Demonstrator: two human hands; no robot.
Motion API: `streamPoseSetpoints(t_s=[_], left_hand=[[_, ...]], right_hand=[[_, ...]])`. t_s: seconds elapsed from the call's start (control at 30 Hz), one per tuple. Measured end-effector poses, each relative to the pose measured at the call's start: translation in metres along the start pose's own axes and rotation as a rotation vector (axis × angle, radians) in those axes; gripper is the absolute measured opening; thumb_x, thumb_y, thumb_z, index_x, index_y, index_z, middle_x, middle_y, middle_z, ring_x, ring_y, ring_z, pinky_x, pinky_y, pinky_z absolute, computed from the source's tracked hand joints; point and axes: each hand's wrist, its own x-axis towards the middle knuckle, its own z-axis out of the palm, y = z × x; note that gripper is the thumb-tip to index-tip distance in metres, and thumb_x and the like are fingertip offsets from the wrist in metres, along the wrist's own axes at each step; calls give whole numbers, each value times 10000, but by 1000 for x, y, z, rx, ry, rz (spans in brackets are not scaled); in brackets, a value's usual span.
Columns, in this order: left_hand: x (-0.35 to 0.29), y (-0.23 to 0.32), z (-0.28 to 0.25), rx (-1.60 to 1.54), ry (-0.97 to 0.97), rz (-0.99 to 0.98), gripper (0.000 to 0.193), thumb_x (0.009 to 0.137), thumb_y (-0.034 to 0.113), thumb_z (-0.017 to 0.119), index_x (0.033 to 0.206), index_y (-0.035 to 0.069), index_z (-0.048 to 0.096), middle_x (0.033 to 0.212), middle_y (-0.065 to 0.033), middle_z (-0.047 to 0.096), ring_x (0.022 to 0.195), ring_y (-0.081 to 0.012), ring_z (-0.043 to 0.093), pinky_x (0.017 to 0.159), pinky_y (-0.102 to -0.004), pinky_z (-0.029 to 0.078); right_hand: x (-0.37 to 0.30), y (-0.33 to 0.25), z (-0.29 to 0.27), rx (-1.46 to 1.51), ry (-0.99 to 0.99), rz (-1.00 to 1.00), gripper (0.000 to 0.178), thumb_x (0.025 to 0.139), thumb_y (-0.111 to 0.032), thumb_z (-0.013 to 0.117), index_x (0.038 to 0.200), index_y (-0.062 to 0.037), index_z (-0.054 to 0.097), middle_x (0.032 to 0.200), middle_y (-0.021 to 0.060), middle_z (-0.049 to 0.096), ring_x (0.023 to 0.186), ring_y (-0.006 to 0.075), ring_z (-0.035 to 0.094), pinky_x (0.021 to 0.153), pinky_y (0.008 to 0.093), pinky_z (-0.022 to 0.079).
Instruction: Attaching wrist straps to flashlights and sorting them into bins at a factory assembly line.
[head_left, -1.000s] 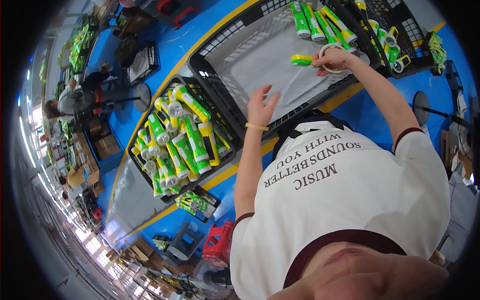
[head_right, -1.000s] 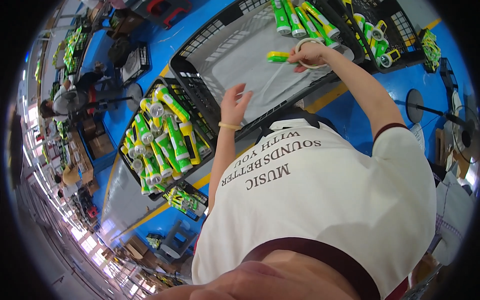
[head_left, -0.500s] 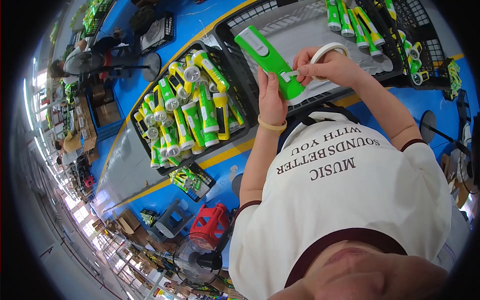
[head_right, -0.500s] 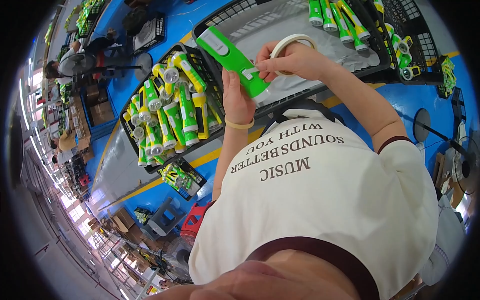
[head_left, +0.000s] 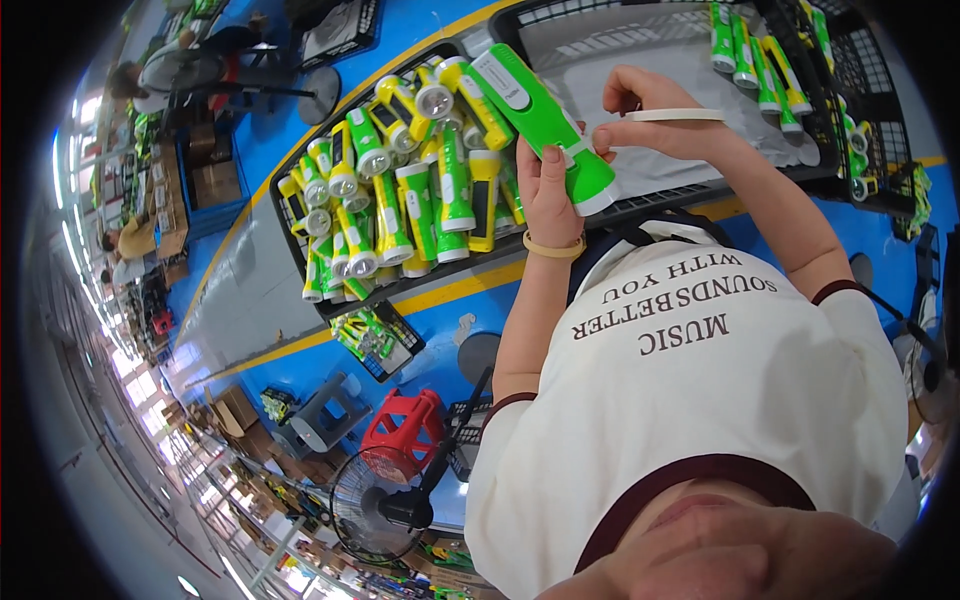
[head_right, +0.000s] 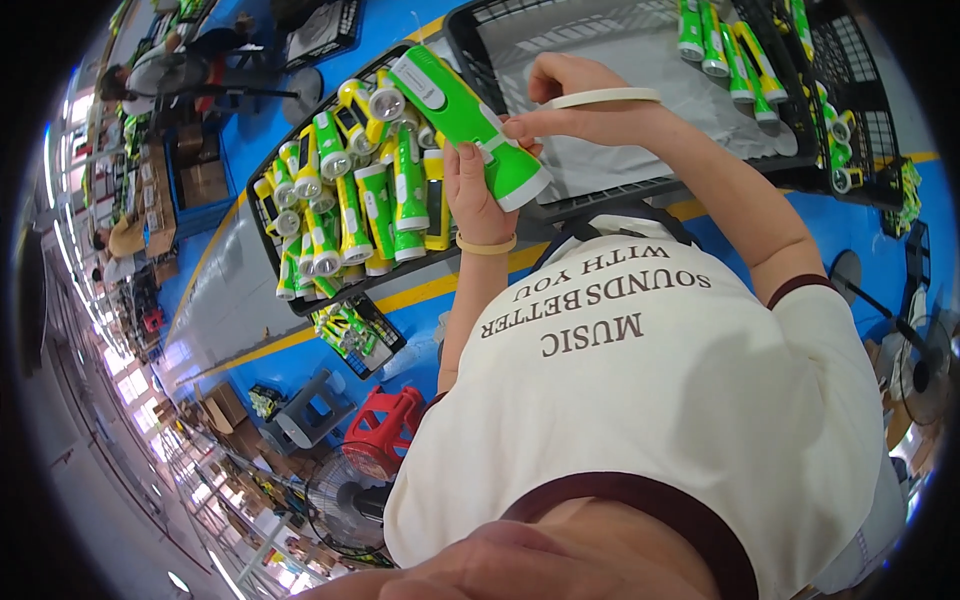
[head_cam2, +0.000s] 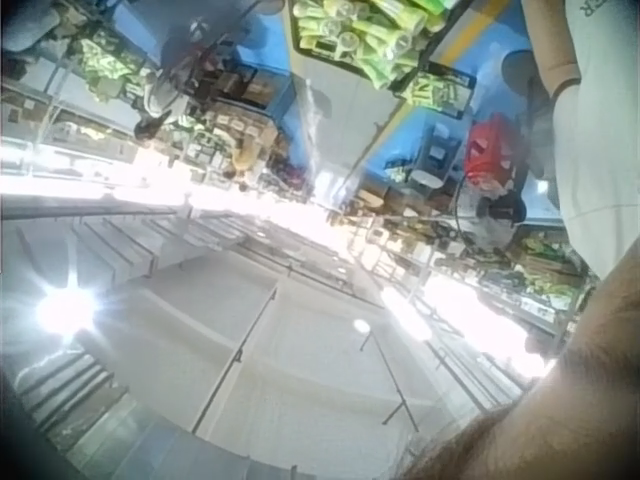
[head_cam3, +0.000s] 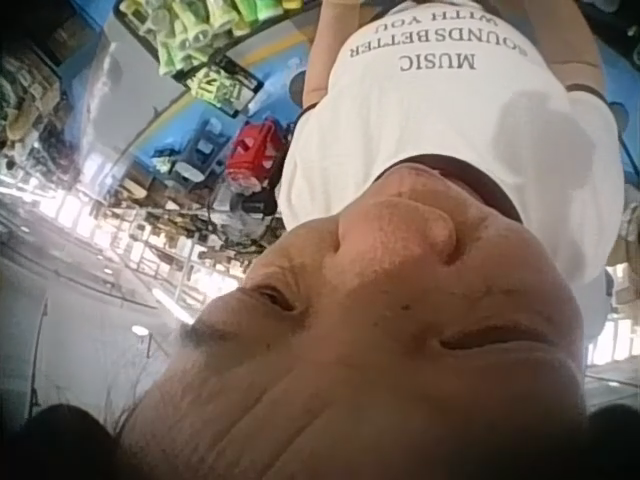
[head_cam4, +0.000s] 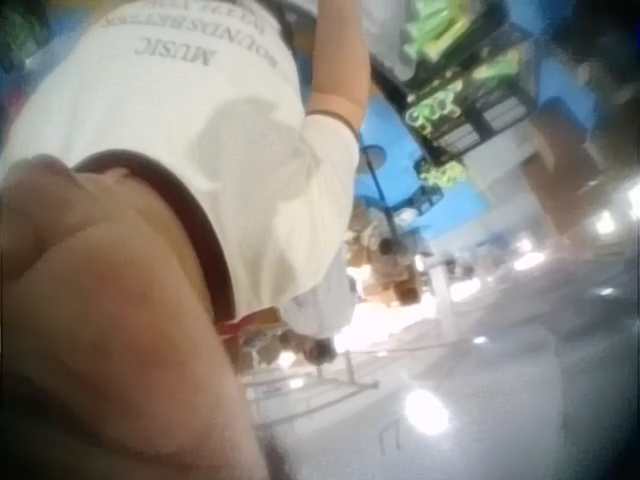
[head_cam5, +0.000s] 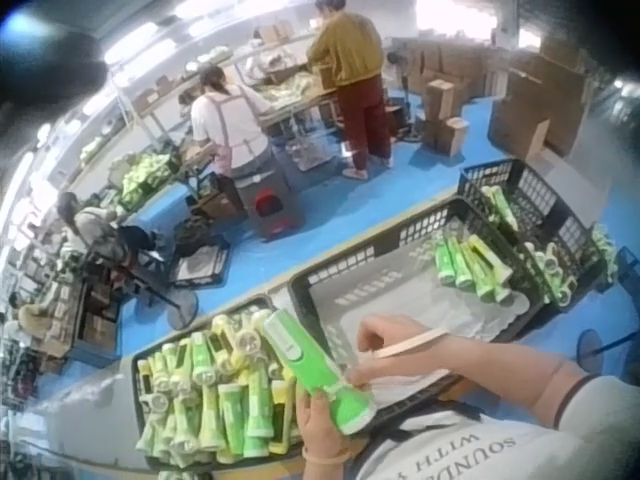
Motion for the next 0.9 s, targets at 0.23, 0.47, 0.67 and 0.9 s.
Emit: streamPoseSetpoints(t_s=[0.23, 0.47, 0.67, 0.9], left_hand=[[-9, 40, -42, 75, 236, -225, 278, 767, 6, 561, 1014, 1, 434, 878, -115, 544, 715, -231, 618, 638, -334, 528], [-7, 101, -120, 192, 495, 94, 212, 768, 160, 582, 905, 4, 536, 806, -113, 580, 635, -192, 591, 555, -315, 495], [-48, 307, -326, 1621, 1279, 117, 528, 641, 252, 688, 1021, -27, 450, 954, -212, 576, 860, -340, 571, 751, -412, 460], [-63, 328, -410, 2148, 932, -515, 445, 741, 308, 567, 1096, 41, 547, 1062, -207, 571, 990, -364, 538, 816, -427, 433]], right_hand=[[28, -8, 43, 124, -146, -221, 256, 781, -206, 651, 677, -33, 494, 686, -3, 450, 621, 82, 391, 531, 244, 316], [42, -25, 109, 529, 49, -15, 165, 814, -187, 611, 732, -78, 518, 657, -55, 439, 630, 37, 369, 549, 198, 292], [36, 68, 35, 433, 239, 135, 204, 836, -241, 579, 722, -84, 515, 648, -42, 464, 625, 38, 409, 575, 188, 313], [-7, 154, -9, 547, 430, 361, 181, 837, -250, 583, 778, -92, 516, 699, -33, 495, 622, 56, 436, 583, 214, 365]])
